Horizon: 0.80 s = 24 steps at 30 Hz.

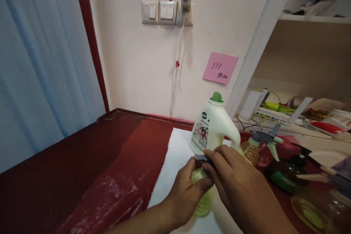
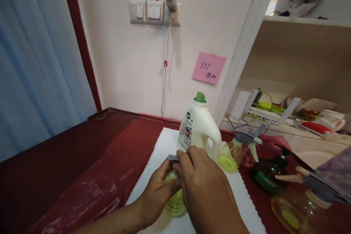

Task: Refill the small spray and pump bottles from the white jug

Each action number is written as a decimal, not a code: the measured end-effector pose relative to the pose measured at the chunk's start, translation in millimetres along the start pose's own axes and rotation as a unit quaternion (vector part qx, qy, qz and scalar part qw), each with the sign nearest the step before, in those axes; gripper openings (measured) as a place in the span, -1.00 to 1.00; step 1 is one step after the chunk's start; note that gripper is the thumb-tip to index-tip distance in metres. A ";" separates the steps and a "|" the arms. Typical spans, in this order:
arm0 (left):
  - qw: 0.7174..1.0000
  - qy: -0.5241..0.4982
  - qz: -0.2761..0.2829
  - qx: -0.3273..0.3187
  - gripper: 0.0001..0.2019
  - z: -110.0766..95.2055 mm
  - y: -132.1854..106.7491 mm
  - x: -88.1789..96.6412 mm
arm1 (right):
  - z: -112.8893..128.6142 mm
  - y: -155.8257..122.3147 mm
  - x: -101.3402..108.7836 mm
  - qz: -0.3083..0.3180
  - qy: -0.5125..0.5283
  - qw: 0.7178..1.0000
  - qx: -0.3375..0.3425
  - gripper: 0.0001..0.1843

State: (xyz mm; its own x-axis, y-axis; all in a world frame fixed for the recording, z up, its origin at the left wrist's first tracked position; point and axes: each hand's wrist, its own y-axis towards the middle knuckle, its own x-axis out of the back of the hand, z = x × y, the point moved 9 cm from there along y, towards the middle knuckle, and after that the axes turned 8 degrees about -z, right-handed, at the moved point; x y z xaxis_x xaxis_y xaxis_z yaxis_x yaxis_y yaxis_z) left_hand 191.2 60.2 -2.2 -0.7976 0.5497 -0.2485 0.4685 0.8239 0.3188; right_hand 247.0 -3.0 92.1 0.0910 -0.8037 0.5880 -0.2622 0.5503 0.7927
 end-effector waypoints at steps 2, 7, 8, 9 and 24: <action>1.000 0.006 0.013 0.001 -0.76 0.4 -1.1 -0.4 | -1.7 0.0 -0.1 0.002 0.004 1.000 -0.002 -0.70; 1.000 0.014 0.017 0.003 -0.78 -3.9 -1.6 -2.3 | -2.9 0.1 -0.3 0.006 -0.005 1.000 0.001 -0.70; 1.000 0.001 0.012 0.003 -0.74 -5.3 -1.1 -3.0 | -2.6 0.4 0.2 0.005 -0.004 1.000 0.000 -0.71; 1.000 -0.015 0.001 0.005 -0.69 -6.1 -0.3 -3.1 | -2.2 0.8 0.7 0.004 -0.003 1.000 0.000 -0.71; 0.997 0.060 0.033 -0.043 -0.79 -17.2 4.6 -1.7 | -4.5 0.9 1.1 0.008 -0.014 1.000 0.002 -0.71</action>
State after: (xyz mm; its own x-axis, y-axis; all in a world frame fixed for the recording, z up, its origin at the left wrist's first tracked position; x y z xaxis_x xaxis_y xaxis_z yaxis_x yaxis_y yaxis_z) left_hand 188.2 60.7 15.4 -0.8088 0.5770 -0.1141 0.4910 0.7691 0.4091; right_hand 251.1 -2.4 94.2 0.0592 -0.8006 0.5962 -0.2670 0.5628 0.7823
